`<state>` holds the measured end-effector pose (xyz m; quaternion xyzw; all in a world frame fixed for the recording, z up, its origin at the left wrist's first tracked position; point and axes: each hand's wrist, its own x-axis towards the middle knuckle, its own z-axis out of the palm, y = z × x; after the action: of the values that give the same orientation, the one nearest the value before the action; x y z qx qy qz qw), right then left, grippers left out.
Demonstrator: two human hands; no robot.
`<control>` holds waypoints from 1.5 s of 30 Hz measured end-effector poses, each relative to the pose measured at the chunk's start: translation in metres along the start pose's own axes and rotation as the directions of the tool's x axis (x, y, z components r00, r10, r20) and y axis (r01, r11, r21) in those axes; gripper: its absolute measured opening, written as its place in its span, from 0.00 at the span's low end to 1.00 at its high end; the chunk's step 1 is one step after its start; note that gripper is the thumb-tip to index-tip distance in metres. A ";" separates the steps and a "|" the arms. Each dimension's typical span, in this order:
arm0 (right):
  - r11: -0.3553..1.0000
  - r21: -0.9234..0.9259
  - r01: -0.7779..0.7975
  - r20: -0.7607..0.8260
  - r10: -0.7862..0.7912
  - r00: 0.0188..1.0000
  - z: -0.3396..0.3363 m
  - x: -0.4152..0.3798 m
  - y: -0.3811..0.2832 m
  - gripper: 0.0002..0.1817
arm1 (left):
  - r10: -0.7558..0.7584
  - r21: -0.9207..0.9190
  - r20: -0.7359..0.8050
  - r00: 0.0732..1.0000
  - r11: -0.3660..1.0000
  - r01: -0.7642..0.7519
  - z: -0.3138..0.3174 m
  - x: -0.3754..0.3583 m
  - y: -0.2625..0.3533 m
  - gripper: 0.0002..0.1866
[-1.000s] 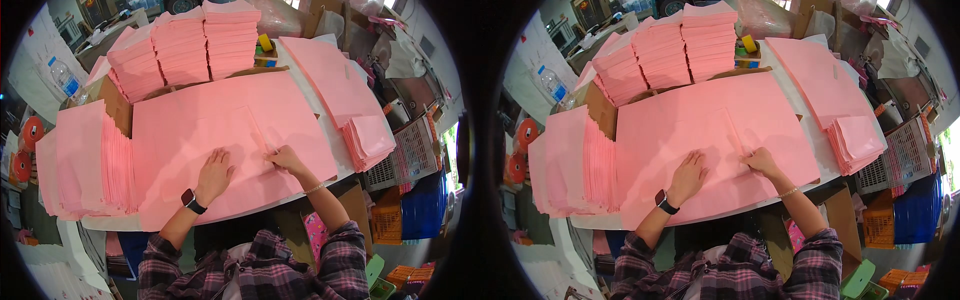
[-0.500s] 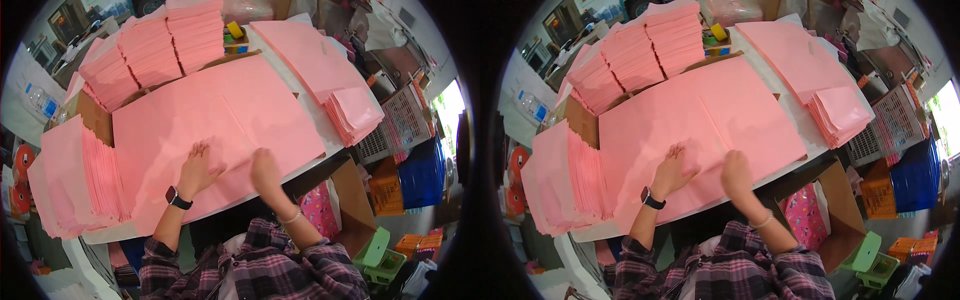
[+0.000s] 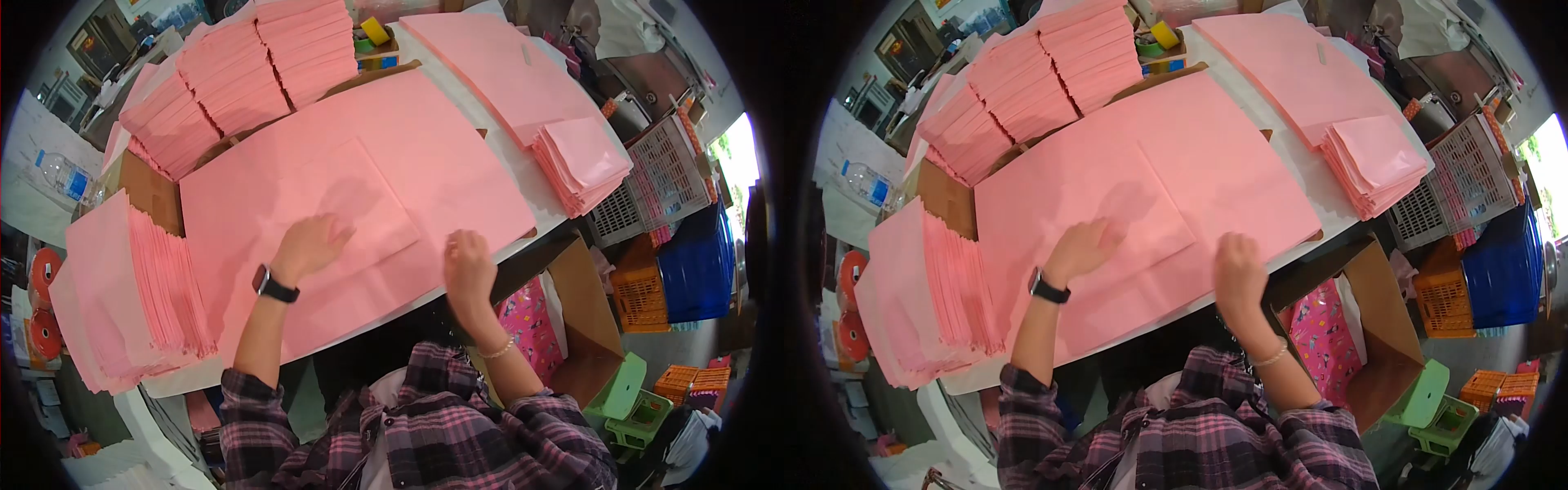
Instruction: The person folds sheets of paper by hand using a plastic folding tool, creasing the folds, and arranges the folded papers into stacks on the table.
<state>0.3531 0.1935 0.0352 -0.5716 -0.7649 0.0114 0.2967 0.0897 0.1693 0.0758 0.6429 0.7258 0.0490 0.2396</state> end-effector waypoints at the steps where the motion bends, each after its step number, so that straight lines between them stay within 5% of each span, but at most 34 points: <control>1: 0.996 -0.007 0.090 0.058 -0.090 0.994 0.007 -0.010 -0.010 0.01 | 0.003 -0.007 0.028 1.000 1.000 -0.003 -0.001 0.010 -0.006 0.31; 6: 0.897 0.043 0.439 0.213 -0.438 0.873 0.046 -0.063 -0.097 0.04 | -0.063 -0.024 0.117 0.991 0.998 0.066 -0.011 0.031 -0.012 0.31; 7: 0.931 0.203 0.304 0.271 -0.352 0.896 0.049 -0.074 -0.124 0.05 | -0.097 -0.032 0.137 0.986 0.994 0.102 -0.011 0.031 -0.011 0.31; 9: 0.859 0.260 0.442 0.265 -0.503 0.822 0.066 -0.106 -0.171 0.08 | -0.118 -0.043 0.157 0.980 0.991 0.126 -0.014 0.026 -0.006 0.32; 10: 0.708 0.146 0.691 0.212 -0.705 0.677 0.083 -0.125 -0.186 0.10 | -0.133 -0.054 0.177 0.975 0.988 0.145 -0.016 0.024 -0.002 0.33; 11: 0.531 0.595 0.603 0.071 -0.782 0.619 0.090 -0.141 -0.205 0.11 | -0.147 -0.061 0.194 0.970 0.985 0.161 -0.018 0.023 0.001 0.35; 12: 0.193 0.892 0.409 -0.104 -0.793 0.601 0.093 -0.151 -0.217 0.12 | -0.146 -0.053 0.193 0.970 0.986 0.159 -0.018 0.023 0.001 0.35; 14: 0.247 0.909 0.336 0.230 -0.969 0.090 0.064 -0.153 -0.214 0.13 | -0.068 -0.081 0.132 0.989 0.994 0.079 -0.005 0.016 -0.004 0.36; 16: 0.218 0.943 0.253 0.270 -0.943 -0.193 0.015 -0.113 -0.188 0.14 | -0.029 -0.097 0.097 0.995 0.995 0.038 0.013 0.006 -0.011 0.38; 18: 0.264 0.959 0.101 0.274 -0.956 -0.101 0.003 -0.085 -0.138 0.13 | 0.015 -0.057 -0.056 0.998 0.998 -0.018 0.042 -0.004 -0.015 0.38; 22: 0.530 0.848 -0.015 0.511 -0.809 0.291 0.003 -0.025 -0.039 0.15 | 0.062 -0.049 -0.258 0.964 0.996 -0.077 0.085 -0.013 -0.013 0.40; 24: 0.619 0.741 0.260 0.441 -0.741 0.506 -0.018 0.020 -0.014 0.17 | 0.073 -0.052 -0.329 0.941 0.994 -0.096 0.096 -0.023 -0.011 0.42; 28: 0.702 0.410 0.582 0.514 -0.705 0.488 0.016 0.055 0.019 0.19 | 0.095 0.017 -0.416 0.904 0.995 -0.097 0.101 -0.023 -0.001 0.47; 32: 0.390 0.199 0.899 0.399 -0.870 0.289 0.045 0.063 0.031 0.11 | 0.078 0.056 -0.437 0.896 0.997 -0.059 0.099 -0.021 0.001 0.53; 38: 0.161 0.161 0.974 0.277 -0.954 0.112 0.047 0.074 0.028 0.04 | 0.055 0.045 -0.445 0.894 0.998 -0.039 0.095 -0.029 0.005 0.58; 40: 0.280 0.179 0.943 0.328 -0.921 0.211 0.045 0.072 0.022 0.04 | 0.063 0.057 -0.450 0.891 0.998 -0.041 0.091 -0.036 0.005 0.56; 42: 0.548 0.240 0.802 0.481 -0.784 0.392 0.022 0.059 0.002 0.06 | 0.133 0.106 -0.399 0.907 0.989 -0.098 0.086 -0.044 0.007 0.52; 45: 0.632 0.416 0.654 0.509 -0.758 0.408 0.001 0.040 -0.019 0.10 | 0.244 0.158 -0.293 0.924 0.966 -0.205 0.088 -0.075 0.002 0.39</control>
<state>0.3293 0.2222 0.0588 -0.1282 -0.9815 0.1381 0.0340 0.1316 0.0771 0.0208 0.7201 0.6773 0.1310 0.0749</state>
